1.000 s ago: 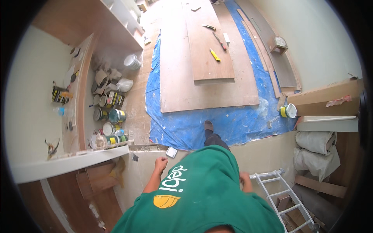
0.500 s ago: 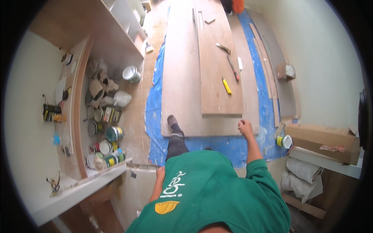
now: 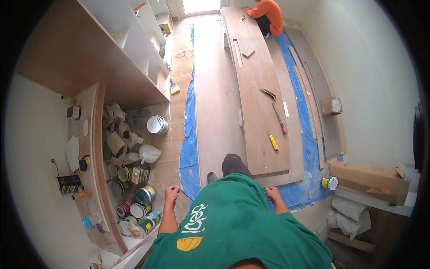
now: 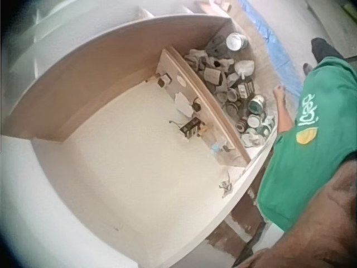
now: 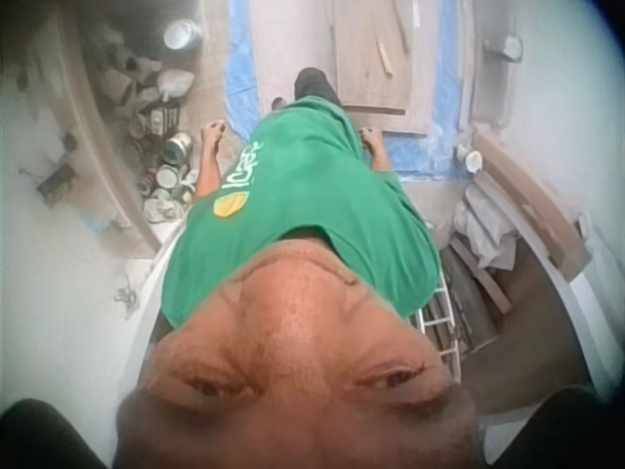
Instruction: The person kneels on the floor and uses a utility knife and a hand saw to cut and trim a large white board. They then flip the board, move around the room, and lift a large cabinet panel into place against a wall.
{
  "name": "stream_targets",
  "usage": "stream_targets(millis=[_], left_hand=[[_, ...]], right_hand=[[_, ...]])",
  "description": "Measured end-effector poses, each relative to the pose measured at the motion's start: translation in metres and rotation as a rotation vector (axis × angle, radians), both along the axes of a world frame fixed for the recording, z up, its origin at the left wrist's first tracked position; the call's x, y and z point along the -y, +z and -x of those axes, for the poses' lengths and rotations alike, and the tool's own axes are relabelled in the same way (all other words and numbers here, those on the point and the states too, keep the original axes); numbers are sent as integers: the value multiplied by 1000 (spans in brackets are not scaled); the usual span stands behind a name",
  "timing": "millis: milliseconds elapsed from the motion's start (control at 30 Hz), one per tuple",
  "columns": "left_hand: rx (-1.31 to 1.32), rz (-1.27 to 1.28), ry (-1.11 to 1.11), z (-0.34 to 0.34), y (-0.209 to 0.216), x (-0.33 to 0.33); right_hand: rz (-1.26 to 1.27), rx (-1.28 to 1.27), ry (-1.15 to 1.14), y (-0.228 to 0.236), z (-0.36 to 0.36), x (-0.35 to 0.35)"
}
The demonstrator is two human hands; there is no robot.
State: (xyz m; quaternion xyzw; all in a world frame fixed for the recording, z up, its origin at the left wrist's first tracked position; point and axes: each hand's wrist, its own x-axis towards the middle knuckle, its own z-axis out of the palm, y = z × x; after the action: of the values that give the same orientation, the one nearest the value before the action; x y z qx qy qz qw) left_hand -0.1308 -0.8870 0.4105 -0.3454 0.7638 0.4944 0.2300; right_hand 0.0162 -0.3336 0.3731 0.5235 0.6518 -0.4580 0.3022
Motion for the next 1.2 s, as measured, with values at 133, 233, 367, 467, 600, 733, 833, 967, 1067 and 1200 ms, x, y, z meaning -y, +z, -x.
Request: stream_targets(millis=[133, 233, 367, 467, 600, 733, 833, 967, 1067, 1200], left_hand=[[-66, -9, -156, 98, 0, -27], [-10, 2, -136, 157, -21, -45], [174, 41, -133, 215, -26, -70], [134, 167, -234, 276, -35, -83], [44, 90, -76, 370, -30, -107], [40, 75, -91, 470, -24, -139], [26, 160, -159, 529, -74, -122], [39, 179, -257, 647, -67, -115], [89, 29, -220, 746, -57, -108], [-26, -3, -116, 874, -20, -94]], right_hand=[[-101, 63, 107, -49, 40, -9], [-86, -5, 230, -81, 116, -27], [112, -111, -127, -15, 276, -45], [58, -180, -94, 3, 402, -70], [9, -235, 4, 35, 538, -113], [-44, -360, 74, 36, 681, -134], [-63, -375, 6, 35, 748, -115], [-11, -155, 52, 32, 782, -79], [-188, -202, 147, 2, 780, -70], [-25, -87, -74, 9, 816, -59]])
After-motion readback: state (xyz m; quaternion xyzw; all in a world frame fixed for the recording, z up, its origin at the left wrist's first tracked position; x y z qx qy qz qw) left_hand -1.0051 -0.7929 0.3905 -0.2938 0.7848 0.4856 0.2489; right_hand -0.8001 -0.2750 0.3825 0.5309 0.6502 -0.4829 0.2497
